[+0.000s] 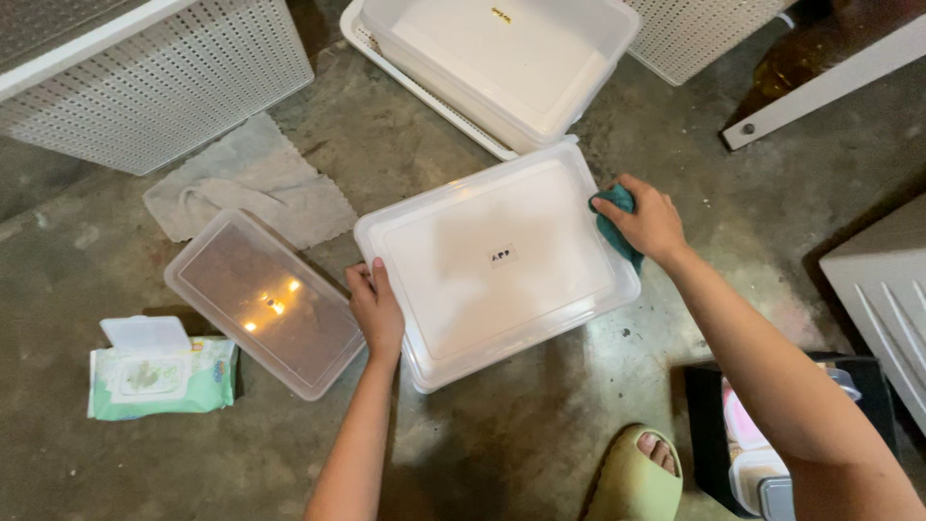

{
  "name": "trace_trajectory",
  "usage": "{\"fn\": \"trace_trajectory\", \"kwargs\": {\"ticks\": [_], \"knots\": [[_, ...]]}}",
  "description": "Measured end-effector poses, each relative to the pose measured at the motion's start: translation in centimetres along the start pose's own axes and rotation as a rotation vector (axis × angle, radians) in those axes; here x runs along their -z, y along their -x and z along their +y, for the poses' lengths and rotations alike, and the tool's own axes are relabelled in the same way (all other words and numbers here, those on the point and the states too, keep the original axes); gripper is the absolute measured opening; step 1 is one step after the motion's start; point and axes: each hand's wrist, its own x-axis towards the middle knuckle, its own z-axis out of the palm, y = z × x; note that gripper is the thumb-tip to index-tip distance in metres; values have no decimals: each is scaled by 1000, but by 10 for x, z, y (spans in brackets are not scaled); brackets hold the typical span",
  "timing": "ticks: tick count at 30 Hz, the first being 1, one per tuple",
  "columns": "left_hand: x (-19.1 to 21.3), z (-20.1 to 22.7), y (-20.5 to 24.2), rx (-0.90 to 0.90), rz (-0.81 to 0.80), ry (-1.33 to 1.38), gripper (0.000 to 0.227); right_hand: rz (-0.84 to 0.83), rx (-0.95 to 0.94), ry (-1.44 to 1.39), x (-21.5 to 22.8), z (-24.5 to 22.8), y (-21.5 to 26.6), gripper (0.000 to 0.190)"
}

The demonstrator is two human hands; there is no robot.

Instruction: The person wipes the inside and outside of plastic storage lids and bins using a green cloth and a tan cloth, handling various sizes of containers one at a time on the floor.

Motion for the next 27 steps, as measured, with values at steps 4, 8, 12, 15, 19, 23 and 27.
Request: {"fn": "trace_trajectory", "kwargs": {"ticks": [4,8,12,15,19,23,27], "knots": [[1,4,-2,33,-5,-33,31,107,-57,54,-8,-15,-17,33],[3,10,1,22,-6,26,30,125,-108,177,-14,-24,-26,35],[5,18,0,41,-12,45,30,274,73,242,-23,-30,-29,29],[7,22,1,79,-26,36,30,274,73,239,-29,-33,-29,27],[5,20,0,86,-14,21,30,269,161,287,-30,-37,-30,23],[4,16,-1,26,-2,19,31,212,204,386,-23,-37,-21,23],[5,14,0,28,-6,27,31,189,234,383,-20,-38,-16,24]]}}
